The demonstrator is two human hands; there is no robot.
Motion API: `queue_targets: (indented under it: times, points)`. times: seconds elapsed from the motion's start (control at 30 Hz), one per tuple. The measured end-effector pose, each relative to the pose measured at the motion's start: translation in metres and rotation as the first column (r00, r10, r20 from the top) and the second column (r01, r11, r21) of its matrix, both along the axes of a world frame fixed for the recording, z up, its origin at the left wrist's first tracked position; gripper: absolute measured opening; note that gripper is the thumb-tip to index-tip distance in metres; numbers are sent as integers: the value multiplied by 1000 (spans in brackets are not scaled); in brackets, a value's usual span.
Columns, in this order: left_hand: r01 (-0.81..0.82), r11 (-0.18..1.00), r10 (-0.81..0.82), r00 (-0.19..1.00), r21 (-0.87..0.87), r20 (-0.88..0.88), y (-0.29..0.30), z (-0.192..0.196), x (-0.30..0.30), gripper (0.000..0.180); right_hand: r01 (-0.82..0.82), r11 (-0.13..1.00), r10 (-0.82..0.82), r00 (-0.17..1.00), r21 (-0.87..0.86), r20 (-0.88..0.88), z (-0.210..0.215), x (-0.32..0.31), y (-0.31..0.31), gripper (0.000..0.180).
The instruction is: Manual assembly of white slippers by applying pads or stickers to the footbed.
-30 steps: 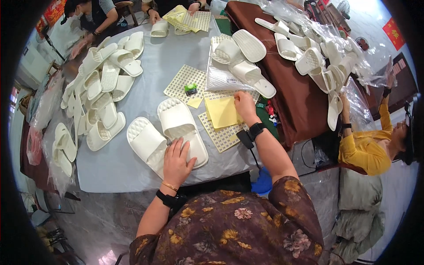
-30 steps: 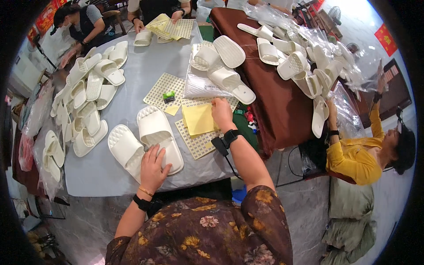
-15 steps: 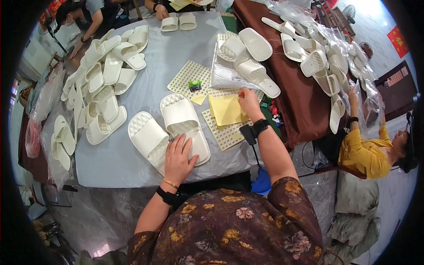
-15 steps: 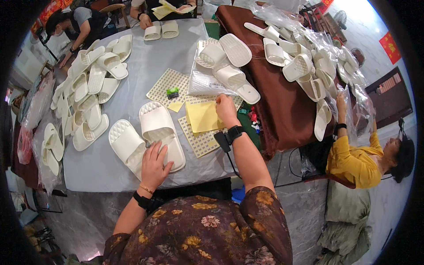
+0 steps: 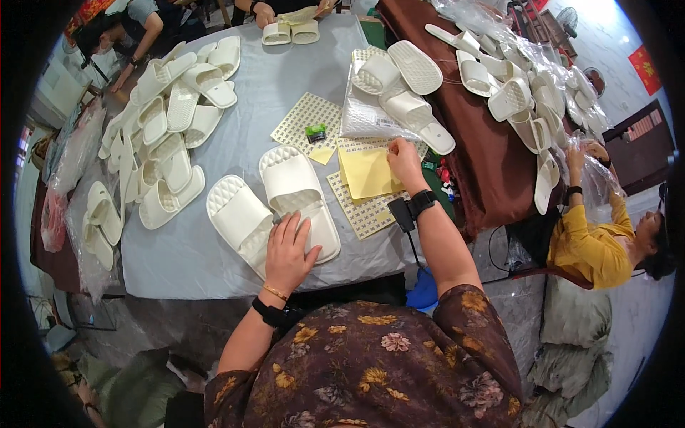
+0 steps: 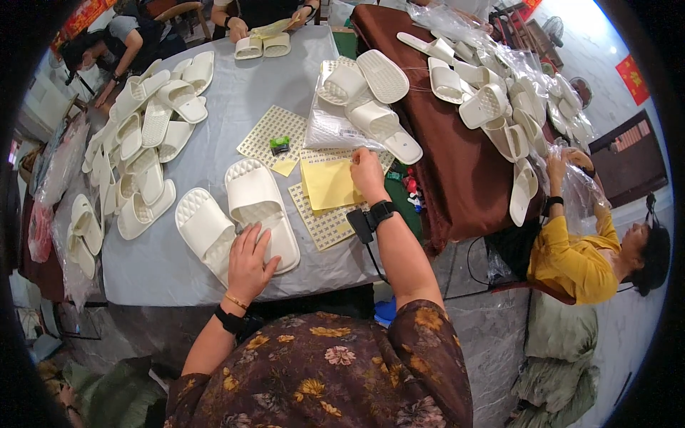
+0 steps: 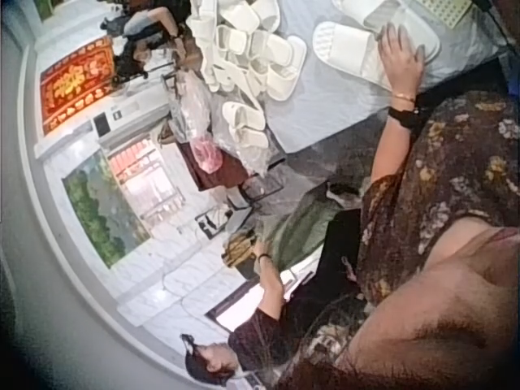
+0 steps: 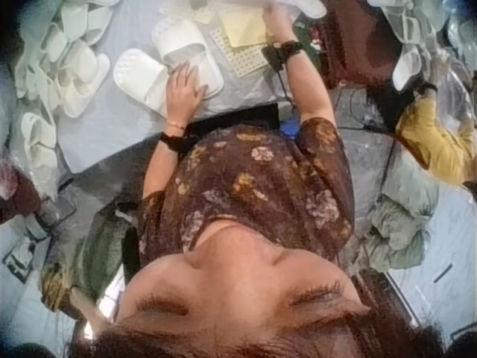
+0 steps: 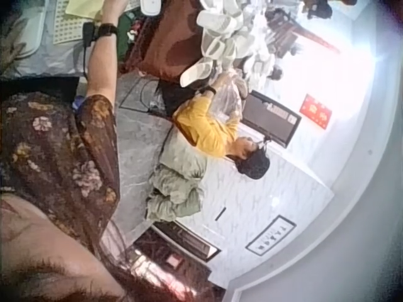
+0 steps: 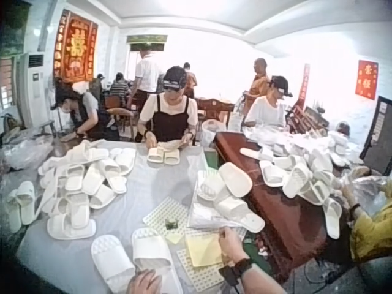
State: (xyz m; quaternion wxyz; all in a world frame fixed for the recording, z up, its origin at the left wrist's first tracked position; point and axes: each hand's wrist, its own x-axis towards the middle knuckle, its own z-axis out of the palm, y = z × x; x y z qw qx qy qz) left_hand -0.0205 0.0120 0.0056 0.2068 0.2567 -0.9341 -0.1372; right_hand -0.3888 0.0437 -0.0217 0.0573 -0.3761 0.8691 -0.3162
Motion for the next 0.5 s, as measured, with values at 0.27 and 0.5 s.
queue_targets:
  times: [0.27,0.5]
  points:
    - [-6,1000,6,1000,11,10,0,1,0,58,-18,1000,19,1000,-16,20,-2,-2,1,20]
    - [-9,1000,9,1000,13,1,1,1,0,57,-27,1000,27,1000,7,-8,-7,-5,0,20]
